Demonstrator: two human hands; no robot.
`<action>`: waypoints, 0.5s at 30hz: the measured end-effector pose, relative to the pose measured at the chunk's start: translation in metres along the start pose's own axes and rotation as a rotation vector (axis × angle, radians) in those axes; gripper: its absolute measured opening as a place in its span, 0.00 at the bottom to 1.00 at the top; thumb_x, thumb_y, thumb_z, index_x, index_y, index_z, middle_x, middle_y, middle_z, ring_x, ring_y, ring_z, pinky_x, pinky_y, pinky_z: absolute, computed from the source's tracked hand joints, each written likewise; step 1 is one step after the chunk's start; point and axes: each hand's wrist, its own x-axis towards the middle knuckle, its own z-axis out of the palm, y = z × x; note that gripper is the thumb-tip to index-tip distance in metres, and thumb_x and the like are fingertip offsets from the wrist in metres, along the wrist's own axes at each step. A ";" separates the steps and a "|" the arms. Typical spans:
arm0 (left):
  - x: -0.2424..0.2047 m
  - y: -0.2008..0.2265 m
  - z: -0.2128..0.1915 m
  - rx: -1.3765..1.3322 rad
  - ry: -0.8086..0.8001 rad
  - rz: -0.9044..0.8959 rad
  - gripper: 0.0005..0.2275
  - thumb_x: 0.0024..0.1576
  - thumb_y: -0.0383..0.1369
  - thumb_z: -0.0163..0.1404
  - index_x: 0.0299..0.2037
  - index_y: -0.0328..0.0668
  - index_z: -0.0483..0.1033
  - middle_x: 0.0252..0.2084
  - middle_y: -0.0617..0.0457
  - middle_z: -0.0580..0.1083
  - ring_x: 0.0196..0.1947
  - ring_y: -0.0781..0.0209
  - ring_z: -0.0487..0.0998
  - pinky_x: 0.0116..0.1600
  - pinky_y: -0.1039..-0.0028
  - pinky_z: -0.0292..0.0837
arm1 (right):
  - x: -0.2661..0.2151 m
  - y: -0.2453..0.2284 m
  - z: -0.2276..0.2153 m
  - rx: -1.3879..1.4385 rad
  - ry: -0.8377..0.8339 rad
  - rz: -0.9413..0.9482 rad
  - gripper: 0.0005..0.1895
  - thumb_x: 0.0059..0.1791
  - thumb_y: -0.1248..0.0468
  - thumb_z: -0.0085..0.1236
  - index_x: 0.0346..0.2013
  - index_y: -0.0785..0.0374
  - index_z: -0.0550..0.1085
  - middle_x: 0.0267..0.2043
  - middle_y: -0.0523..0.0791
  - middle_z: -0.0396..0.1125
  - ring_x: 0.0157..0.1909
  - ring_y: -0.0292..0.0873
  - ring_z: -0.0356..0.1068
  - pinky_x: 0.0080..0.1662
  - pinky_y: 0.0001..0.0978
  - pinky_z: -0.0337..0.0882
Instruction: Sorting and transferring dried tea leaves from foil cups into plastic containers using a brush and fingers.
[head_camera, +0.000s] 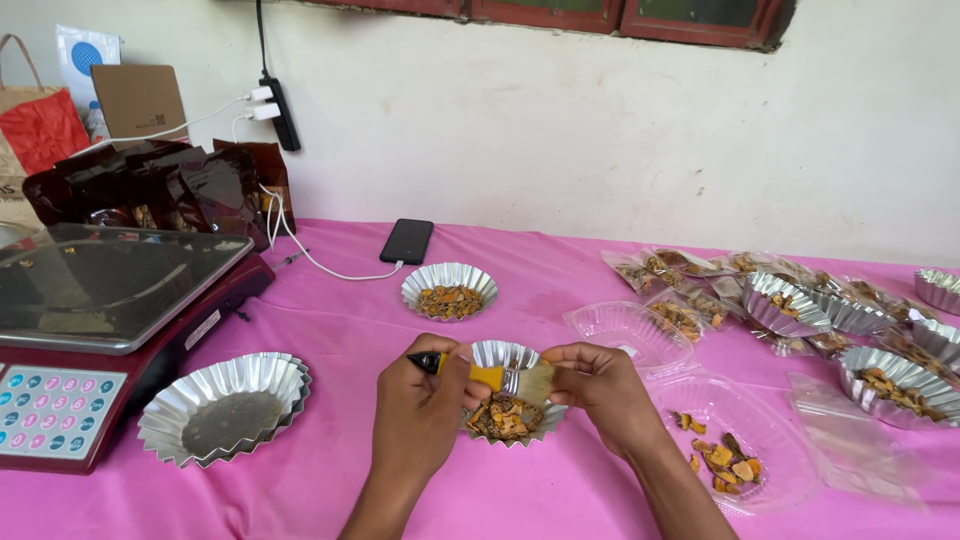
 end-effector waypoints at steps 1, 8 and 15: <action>0.000 -0.002 0.002 0.003 -0.001 0.005 0.08 0.59 0.34 0.50 0.35 0.38 0.78 0.23 0.41 0.84 0.23 0.60 0.86 0.34 0.76 0.83 | -0.004 0.000 0.001 0.004 0.000 -0.004 0.12 0.46 0.83 0.56 0.42 0.77 0.81 0.37 0.54 0.76 0.30 0.44 0.71 0.32 0.30 0.73; 0.010 -0.011 0.011 0.024 -0.033 0.078 0.08 0.60 0.33 0.49 0.34 0.37 0.79 0.22 0.44 0.83 0.23 0.62 0.86 0.33 0.75 0.83 | -0.013 0.001 0.000 -0.147 0.066 -0.117 0.09 0.46 0.81 0.59 0.38 0.70 0.78 0.27 0.53 0.78 0.25 0.45 0.74 0.33 0.35 0.76; 0.027 -0.007 0.003 -0.140 0.004 0.002 0.09 0.63 0.26 0.44 0.38 0.30 0.77 0.22 0.34 0.81 0.18 0.54 0.81 0.27 0.72 0.79 | -0.007 0.020 -0.022 0.204 0.004 -0.027 0.10 0.48 0.82 0.58 0.41 0.70 0.76 0.30 0.51 0.73 0.29 0.43 0.70 0.32 0.31 0.70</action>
